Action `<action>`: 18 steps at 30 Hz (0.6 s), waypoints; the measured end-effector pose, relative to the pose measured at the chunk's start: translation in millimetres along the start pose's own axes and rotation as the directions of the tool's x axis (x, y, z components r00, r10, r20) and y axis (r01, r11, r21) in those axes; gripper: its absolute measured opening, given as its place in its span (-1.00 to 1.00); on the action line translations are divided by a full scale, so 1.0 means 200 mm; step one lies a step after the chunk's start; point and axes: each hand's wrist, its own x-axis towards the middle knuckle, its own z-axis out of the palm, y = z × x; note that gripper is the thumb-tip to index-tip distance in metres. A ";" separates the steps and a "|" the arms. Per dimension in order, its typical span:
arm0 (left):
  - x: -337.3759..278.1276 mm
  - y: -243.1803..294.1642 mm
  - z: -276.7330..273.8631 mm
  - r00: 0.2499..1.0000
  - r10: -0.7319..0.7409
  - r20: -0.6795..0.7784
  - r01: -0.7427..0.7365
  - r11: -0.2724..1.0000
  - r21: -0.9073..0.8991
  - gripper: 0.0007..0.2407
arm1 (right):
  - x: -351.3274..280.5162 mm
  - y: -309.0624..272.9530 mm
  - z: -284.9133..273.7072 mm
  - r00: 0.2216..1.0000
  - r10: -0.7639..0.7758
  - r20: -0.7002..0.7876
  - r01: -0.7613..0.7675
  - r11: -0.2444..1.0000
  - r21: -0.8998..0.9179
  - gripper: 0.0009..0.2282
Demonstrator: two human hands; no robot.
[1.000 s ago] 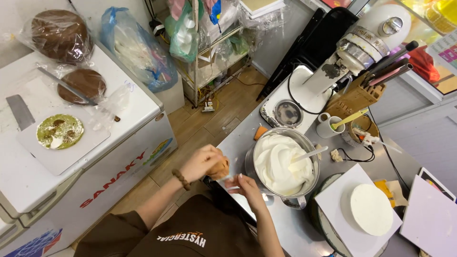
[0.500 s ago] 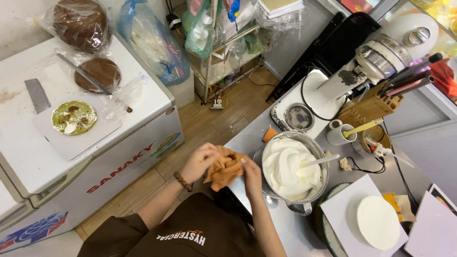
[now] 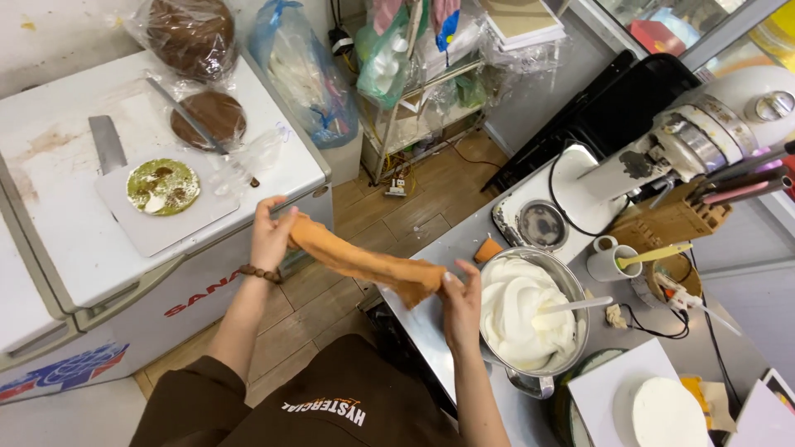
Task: Preparing frosting using a stand mixer and cleaning the workstation in a bakery kitchen.
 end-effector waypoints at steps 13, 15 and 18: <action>-0.08 0.11 -0.18 0.963 0.016 0.269 -0.176 0.794 0.582 -0.58 | 0.11 -0.14 0.13 0.913 -0.239 0.330 0.397 0.340 -0.853 -0.48; 0.03 -0.20 -0.19 0.967 0.197 0.163 -0.245 0.531 0.811 -0.83 | 0.14 -0.14 0.13 0.846 -0.430 0.315 0.444 0.245 -0.862 -0.66; -0.05 0.10 -0.12 0.909 0.334 0.251 -0.412 0.620 0.668 -0.83 | 0.14 -0.28 0.18 0.768 -0.530 0.358 0.547 0.253 -0.798 -0.80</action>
